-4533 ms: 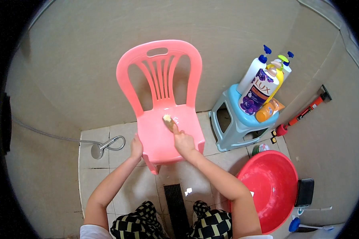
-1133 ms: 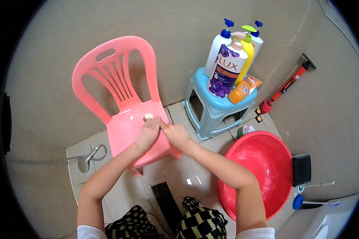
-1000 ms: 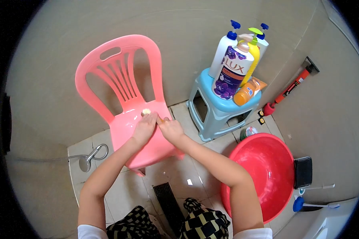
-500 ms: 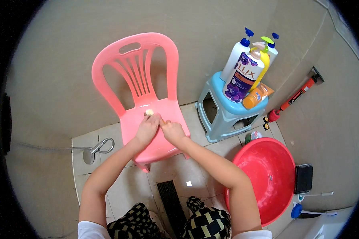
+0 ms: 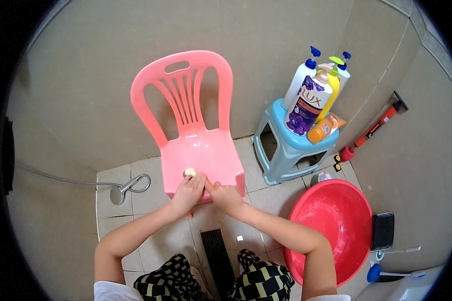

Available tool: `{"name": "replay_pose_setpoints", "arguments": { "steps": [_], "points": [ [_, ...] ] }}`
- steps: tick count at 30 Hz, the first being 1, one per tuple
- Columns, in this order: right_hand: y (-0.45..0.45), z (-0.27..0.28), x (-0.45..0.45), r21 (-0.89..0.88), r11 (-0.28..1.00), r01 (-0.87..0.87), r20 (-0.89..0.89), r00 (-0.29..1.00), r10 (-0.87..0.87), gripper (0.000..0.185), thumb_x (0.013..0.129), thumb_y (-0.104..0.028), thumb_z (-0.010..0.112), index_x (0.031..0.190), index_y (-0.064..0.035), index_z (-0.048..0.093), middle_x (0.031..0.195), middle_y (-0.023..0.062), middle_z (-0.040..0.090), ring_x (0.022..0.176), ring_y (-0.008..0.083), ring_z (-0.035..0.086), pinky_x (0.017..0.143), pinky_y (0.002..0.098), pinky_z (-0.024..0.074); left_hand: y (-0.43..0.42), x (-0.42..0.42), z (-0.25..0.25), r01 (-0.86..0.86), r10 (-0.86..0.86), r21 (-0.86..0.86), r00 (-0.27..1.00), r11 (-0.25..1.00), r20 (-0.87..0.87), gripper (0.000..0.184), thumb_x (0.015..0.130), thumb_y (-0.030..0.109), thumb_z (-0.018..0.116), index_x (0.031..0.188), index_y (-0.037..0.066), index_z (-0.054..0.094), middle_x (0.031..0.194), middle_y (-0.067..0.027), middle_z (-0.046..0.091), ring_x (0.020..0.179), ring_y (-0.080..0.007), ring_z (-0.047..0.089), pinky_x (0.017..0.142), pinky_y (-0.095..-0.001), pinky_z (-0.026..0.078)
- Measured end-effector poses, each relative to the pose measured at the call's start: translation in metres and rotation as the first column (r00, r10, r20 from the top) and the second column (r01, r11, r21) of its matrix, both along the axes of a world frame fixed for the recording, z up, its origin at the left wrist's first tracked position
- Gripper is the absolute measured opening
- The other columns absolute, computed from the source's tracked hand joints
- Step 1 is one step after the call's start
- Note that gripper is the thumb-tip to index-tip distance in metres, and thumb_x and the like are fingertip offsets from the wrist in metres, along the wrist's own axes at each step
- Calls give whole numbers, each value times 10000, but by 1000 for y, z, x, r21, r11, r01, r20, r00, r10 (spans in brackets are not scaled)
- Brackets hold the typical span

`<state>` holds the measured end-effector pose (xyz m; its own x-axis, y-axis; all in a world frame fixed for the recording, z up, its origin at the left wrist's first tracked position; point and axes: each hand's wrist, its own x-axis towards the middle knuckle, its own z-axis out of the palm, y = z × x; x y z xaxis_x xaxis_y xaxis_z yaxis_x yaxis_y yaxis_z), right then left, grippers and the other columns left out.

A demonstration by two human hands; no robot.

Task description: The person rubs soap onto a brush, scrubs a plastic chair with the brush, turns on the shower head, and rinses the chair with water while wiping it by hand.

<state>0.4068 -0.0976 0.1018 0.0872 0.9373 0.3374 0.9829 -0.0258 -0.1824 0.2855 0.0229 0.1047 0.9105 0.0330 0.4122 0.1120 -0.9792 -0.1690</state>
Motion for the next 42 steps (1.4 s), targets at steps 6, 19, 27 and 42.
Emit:
{"name": "replay_pose_setpoints", "arguments": {
  "steps": [6,19,27,42],
  "points": [
    [16,-2,-23,52,996,-66,-34,997,68,454,732,-101,493,1184,-72,470,640,93,541,453,241,559,396,326,463,5,-33,15,-39,41,29,996,999,-84,410,712,122,490,1064,-88,478,1056,-181,551,1009,-236,525,875,-343,387],
    [54,-8,-5,34,999,-12,32,999,11,462,723,-74,492,1182,-34,453,625,96,534,458,242,566,410,343,465,43,-6,-3,-96,97,14,994,995,-51,406,727,77,483,1089,-104,448,1062,-216,547,1026,-270,529,928,-360,375],
    [44,-12,48,11,992,122,52,991,-122,401,731,-75,480,1127,-12,479,677,130,573,500,248,595,434,347,480,42,65,-13,-9,3,-78,996,997,-84,409,702,53,506,1070,-118,456,1044,-219,547,1022,-270,525,918,-336,386],
    [-34,-6,45,44,963,266,111,957,-269,456,717,-109,515,1164,-43,455,679,99,562,450,226,577,393,305,461,-15,81,3,195,-196,-162,981,967,11,401,709,38,494,1075,-120,452,1077,-223,533,1017,-277,528,906,-338,396]
  ]
}}
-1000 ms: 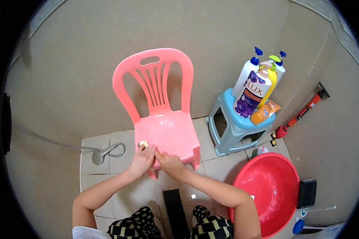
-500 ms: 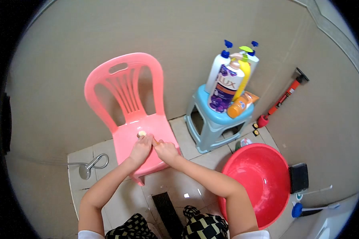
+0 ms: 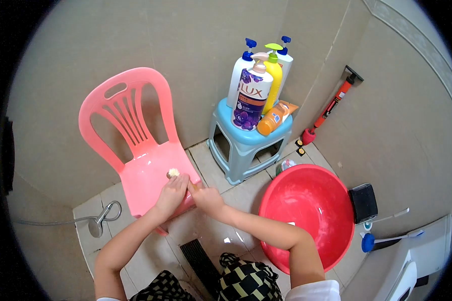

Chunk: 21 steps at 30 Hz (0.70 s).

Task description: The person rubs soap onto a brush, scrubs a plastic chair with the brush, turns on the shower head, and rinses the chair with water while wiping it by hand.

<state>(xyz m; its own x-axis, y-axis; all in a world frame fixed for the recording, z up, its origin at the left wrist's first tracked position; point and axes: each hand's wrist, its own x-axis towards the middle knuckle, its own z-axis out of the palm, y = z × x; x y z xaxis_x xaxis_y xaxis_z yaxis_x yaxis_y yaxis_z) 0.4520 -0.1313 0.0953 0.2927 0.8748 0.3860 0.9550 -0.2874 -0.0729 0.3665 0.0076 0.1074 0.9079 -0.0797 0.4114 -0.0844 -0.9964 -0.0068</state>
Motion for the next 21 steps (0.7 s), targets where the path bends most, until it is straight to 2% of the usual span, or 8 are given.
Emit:
{"name": "replay_pose_setpoints", "arguments": {
  "steps": [4,10,13,15,19,21],
  "points": [
    [0,-5,-24,28,999,35,32,999,-36,450,722,-117,510,1164,-54,459,672,85,546,428,213,561,374,289,446,-2,-23,0,15,-15,0,1000,1000,-3,396,719,44,487,1083,-109,455,1074,-216,537,1025,-282,527,921,-349,389],
    [16,-5,-57,26,999,-33,28,999,32,455,738,-103,487,1187,-40,450,657,66,520,428,189,545,357,286,432,11,-67,2,-44,43,-24,997,999,-57,415,729,41,474,1115,-108,441,1105,-215,526,1062,-285,513,932,-371,387],
    [26,5,-74,8,994,-105,-28,994,105,479,745,-93,476,1213,-8,422,670,69,519,442,183,549,366,287,441,18,-88,4,-102,102,-1,992,995,-79,445,727,42,475,1143,-110,426,1127,-218,517,1078,-288,507,937,-375,384],
    [34,13,-83,-5,984,-176,-194,966,172,474,758,-94,462,1208,46,413,697,104,531,513,208,567,435,297,478,24,-101,5,-139,140,16,986,990,-93,460,725,42,478,1156,-110,418,1137,-220,513,1082,-290,505,939,-375,384],
    [55,5,-97,6,980,-200,-178,964,198,485,751,-102,468,1205,57,408,702,111,532,522,208,568,438,296,479,37,-120,2,-200,203,48,977,979,-73,465,726,40,476,1162,-109,416,1143,-225,508,1085,-294,502,942,-378,383],
    [66,-3,-99,130,965,-228,-110,964,242,524,742,-97,465,1244,30,380,681,94,509,463,202,552,399,293,463,43,-124,3,-219,224,74,972,973,-66,462,727,40,475,1161,-108,417,1143,-226,508,1085,-296,503,943,-378,383]
  ]
}}
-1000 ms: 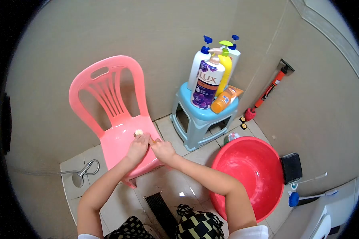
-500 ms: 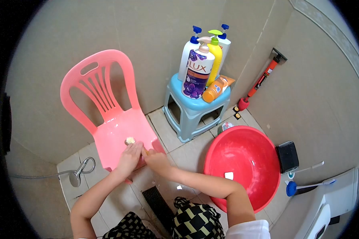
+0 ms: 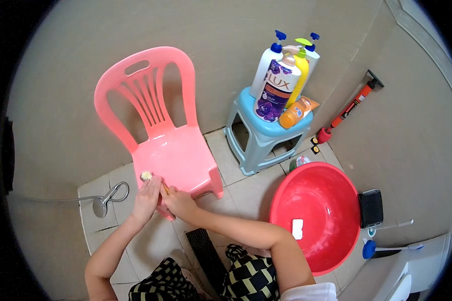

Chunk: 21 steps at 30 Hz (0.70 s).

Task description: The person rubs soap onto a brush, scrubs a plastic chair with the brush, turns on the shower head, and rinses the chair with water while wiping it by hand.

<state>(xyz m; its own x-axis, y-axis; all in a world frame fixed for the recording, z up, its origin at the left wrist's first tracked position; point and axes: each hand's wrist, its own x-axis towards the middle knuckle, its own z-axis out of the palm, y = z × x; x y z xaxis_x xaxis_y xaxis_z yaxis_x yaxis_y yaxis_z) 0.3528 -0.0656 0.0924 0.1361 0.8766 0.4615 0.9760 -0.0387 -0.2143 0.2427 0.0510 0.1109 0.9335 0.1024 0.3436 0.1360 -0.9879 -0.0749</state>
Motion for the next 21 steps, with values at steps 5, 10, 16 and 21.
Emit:
{"name": "replay_pose_setpoints", "arguments": {
  "steps": [5,10,16,21],
  "points": [
    [10,-5,0,-54,999,0,8,1000,1,557,730,-98,471,1265,12,363,685,91,514,463,204,552,398,294,455,4,-1,5,-24,24,-14,1000,1000,-13,446,738,50,470,1155,-103,425,1147,-222,502,1093,-295,494,954,-381,373],
    [2,-18,13,-140,985,102,240,969,-67,535,738,-130,492,1247,-6,381,695,55,521,481,150,563,422,254,472,3,10,-13,-16,19,-47,998,999,60,392,753,90,468,1108,-77,455,1132,-206,506,1095,-281,486,959,-359,368],
    [-17,-14,39,-271,954,130,222,972,-70,548,724,-102,495,1256,-50,377,717,81,530,478,200,574,414,322,480,-14,41,-33,-6,22,-78,980,997,197,406,737,106,485,1103,-67,466,1114,-186,521,1051,-283,515,937,-367,390],
    [-40,-10,53,-243,966,93,168,984,-52,541,699,-84,514,1229,-53,408,710,109,524,477,247,571,412,356,475,-31,57,-29,64,-59,-14,974,998,217,422,720,130,479,1074,-100,475,1078,-202,534,1034,-272,525,919,-369,400]
  ]
}}
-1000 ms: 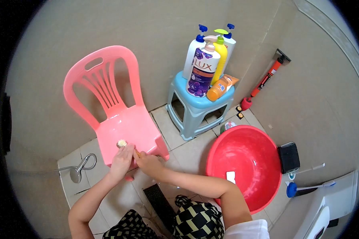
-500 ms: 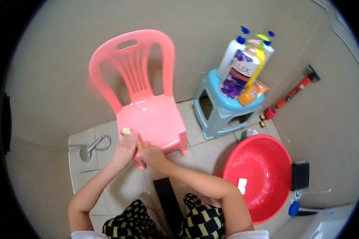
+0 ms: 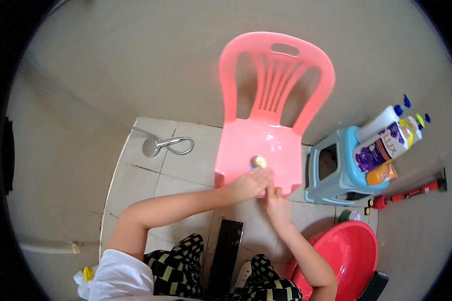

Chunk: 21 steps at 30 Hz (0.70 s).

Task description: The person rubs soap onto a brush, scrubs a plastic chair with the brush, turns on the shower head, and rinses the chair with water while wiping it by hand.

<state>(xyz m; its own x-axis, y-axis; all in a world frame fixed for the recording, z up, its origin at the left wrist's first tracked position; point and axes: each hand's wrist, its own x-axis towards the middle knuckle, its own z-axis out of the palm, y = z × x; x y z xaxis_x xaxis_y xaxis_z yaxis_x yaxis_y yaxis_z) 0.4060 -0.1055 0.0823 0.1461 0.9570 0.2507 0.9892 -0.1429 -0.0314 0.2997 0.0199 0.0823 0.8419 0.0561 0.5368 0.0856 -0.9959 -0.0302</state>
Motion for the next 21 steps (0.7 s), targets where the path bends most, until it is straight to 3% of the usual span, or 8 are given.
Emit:
{"name": "replay_pose_setpoints", "arguments": {
  "steps": [3,8,13,21],
  "points": [
    [-8,4,-3,52,998,-28,-54,998,30,473,733,-86,522,1196,-44,435,718,122,529,484,263,569,414,368,468,-7,-2,0,-27,27,102,1000,994,4,417,724,142,467,1056,-110,482,1062,-204,538,1022,-276,525,910,-361,398],
    [-8,22,-29,-45,999,11,-76,997,-15,370,819,-155,513,1167,-41,459,756,139,546,502,286,567,433,380,469,-11,-26,3,-41,39,98,999,994,21,421,728,153,456,1060,-104,486,1049,-199,539,1001,-281,519,901,-343,387],
    [15,27,-55,-46,998,-46,-53,998,43,372,804,-143,525,1162,-58,469,738,133,533,498,287,559,428,391,463,4,-64,7,-154,158,191,987,969,-10,430,749,178,450,1085,-90,481,1073,-193,529,1016,-273,514,911,-351,380],
    [76,56,-116,-41,968,-248,-28,969,247,380,777,-115,543,1149,-66,486,743,118,520,538,264,563,453,379,469,32,-142,10,-405,393,118,912,907,118,445,751,190,451,1118,-60,475,1130,-172,516,1084,-252,491,956,-357,350]
  ]
}}
